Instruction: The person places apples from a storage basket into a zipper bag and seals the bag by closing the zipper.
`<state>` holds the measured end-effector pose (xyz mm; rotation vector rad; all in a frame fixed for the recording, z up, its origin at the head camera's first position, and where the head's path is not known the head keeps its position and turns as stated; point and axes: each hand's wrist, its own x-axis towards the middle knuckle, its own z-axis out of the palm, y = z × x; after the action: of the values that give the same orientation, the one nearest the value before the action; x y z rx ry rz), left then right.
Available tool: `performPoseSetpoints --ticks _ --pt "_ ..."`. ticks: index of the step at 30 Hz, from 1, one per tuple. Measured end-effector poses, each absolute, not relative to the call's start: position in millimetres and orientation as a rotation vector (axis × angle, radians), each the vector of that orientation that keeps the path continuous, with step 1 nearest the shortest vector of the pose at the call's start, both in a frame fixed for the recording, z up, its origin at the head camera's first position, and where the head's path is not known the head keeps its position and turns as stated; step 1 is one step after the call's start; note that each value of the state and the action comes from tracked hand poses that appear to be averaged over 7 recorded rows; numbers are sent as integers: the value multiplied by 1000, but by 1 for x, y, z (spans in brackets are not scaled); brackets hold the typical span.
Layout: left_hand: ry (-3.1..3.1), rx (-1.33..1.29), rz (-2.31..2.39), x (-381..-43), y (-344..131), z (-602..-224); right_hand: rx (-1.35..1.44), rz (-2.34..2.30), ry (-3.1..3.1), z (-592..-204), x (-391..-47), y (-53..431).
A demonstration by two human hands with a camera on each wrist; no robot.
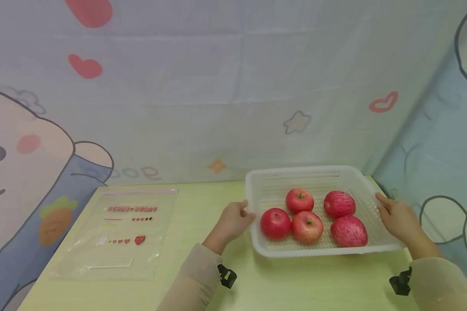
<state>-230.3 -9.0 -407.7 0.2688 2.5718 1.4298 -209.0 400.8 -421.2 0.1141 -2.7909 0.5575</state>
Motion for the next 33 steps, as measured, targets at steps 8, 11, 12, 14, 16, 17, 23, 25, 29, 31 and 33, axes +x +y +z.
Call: performPoseSetpoints --ticks 8,11,12,14,16,17,23,25,29,31,33 --pt "2554 273 1443 -229 -10 -406 94 571 -2805 -417 -206 399" --pt "2542 278 1447 -228 -10 -404 91 574 -2806 -416 -206 399" --pt "2539 278 1449 -227 -10 -403 91 573 -2808 -415 -206 399" --pt "2549 283 1446 -227 -11 -402 94 575 -2809 -415 -206 399" --pt "2557 283 1443 -227 -11 -401 93 574 -2812 -414 -206 398" --pt "2560 284 1443 -226 -12 -401 94 572 -2812 -414 -206 398" --pt "2570 292 1437 -226 -13 -399 118 550 -2800 -411 -205 397" --pt "2570 298 1439 -226 -13 -399 120 545 -2803 -410 -205 397" --pt "2561 299 1448 -225 -13 -398 100 565 -2820 -408 -204 395" --pt "2555 295 1451 -225 -13 -397 87 570 -2822 -408 -203 395" --pt "2555 294 1448 -225 -13 -397 79 578 -2826 -408 -204 395"
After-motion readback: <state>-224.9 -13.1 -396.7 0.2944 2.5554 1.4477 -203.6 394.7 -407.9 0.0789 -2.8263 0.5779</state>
